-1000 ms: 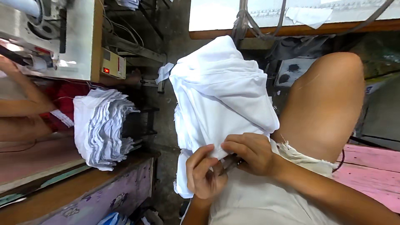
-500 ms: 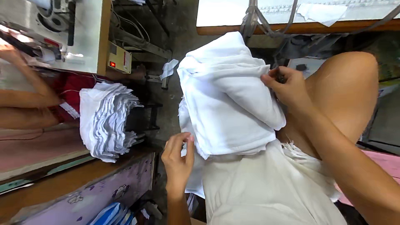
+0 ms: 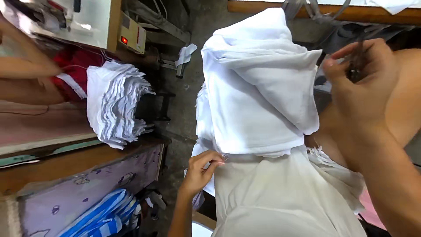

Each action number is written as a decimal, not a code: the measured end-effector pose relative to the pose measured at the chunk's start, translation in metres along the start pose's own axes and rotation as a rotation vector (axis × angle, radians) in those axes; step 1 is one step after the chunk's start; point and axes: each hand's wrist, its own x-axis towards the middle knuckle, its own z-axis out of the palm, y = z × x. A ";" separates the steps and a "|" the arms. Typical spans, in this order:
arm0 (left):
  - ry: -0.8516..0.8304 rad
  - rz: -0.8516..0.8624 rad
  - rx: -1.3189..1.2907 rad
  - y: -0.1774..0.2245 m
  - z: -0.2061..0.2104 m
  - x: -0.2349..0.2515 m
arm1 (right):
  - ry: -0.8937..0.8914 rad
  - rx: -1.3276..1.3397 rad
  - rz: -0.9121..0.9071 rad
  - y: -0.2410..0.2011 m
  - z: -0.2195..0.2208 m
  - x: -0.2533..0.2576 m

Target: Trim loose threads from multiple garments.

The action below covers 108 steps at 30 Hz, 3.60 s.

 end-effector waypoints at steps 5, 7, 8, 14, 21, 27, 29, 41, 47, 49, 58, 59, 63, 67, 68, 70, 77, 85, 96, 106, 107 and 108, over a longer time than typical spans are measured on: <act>-0.285 -0.627 0.414 0.017 -0.031 -0.007 | -0.041 0.016 -0.011 -0.009 -0.007 -0.006; -0.077 -0.573 0.514 0.014 -0.029 -0.011 | -0.052 0.002 -0.025 -0.010 -0.007 -0.008; 0.049 -0.481 0.518 0.014 -0.024 -0.011 | -0.059 -0.011 -0.034 -0.011 -0.006 -0.009; 0.362 -0.206 0.312 0.008 0.038 0.012 | -0.121 -0.069 -0.082 -0.028 0.004 -0.024; 0.306 -0.066 0.457 -0.004 0.030 0.010 | -0.290 -0.070 -0.214 -0.039 0.025 -0.040; 0.265 0.017 0.470 -0.005 0.010 0.008 | -0.429 -0.009 -0.281 -0.046 0.050 -0.051; 0.267 0.050 0.387 -0.003 0.000 0.007 | -0.538 -0.034 -0.312 -0.049 0.056 -0.055; 0.267 0.090 0.394 0.030 -0.018 -0.004 | -0.683 -0.328 -0.622 -0.083 0.080 -0.091; 0.295 0.141 0.514 0.044 -0.013 -0.005 | -0.600 -0.409 -0.686 -0.092 0.084 -0.099; 0.304 0.160 0.514 0.046 -0.011 -0.004 | -0.584 -0.429 -0.697 -0.096 0.084 -0.100; 0.317 0.187 0.493 0.051 -0.003 -0.002 | -0.548 -0.485 -0.680 -0.106 0.087 -0.105; 0.315 0.188 0.487 0.051 -0.003 -0.002 | -0.548 -0.484 -0.682 -0.106 0.088 -0.105; 0.292 0.192 0.451 0.051 -0.001 -0.002 | -0.554 -0.480 -0.689 -0.106 0.089 -0.105; 0.276 0.111 0.511 0.048 -0.014 -0.008 | -0.586 -0.493 -0.660 -0.102 0.087 -0.101; 0.283 0.038 0.588 0.046 -0.025 -0.011 | -0.597 -0.491 -0.633 -0.100 0.084 -0.098; 0.267 -0.170 0.766 0.036 -0.051 -0.018 | -0.619 -0.485 -0.561 -0.095 0.077 -0.087; 0.239 -0.536 0.666 0.002 -0.059 -0.018 | -0.621 -0.375 -0.429 -0.071 0.067 -0.058; 0.443 -0.451 -0.038 0.006 0.043 0.007 | -0.672 -0.305 -0.478 -0.057 0.079 -0.083; 0.416 -0.716 -0.269 0.025 0.039 0.019 | -0.607 -0.273 -0.703 -0.048 0.077 -0.095; 0.512 -0.683 -0.644 0.046 0.035 0.019 | -0.639 -0.118 -0.661 -0.042 0.067 -0.094; 0.522 -0.684 -0.594 0.048 0.036 0.019 | -0.639 -0.121 -0.664 -0.042 0.068 -0.094; 0.533 -0.685 -0.538 0.049 0.037 0.019 | -0.638 -0.124 -0.665 -0.042 0.068 -0.094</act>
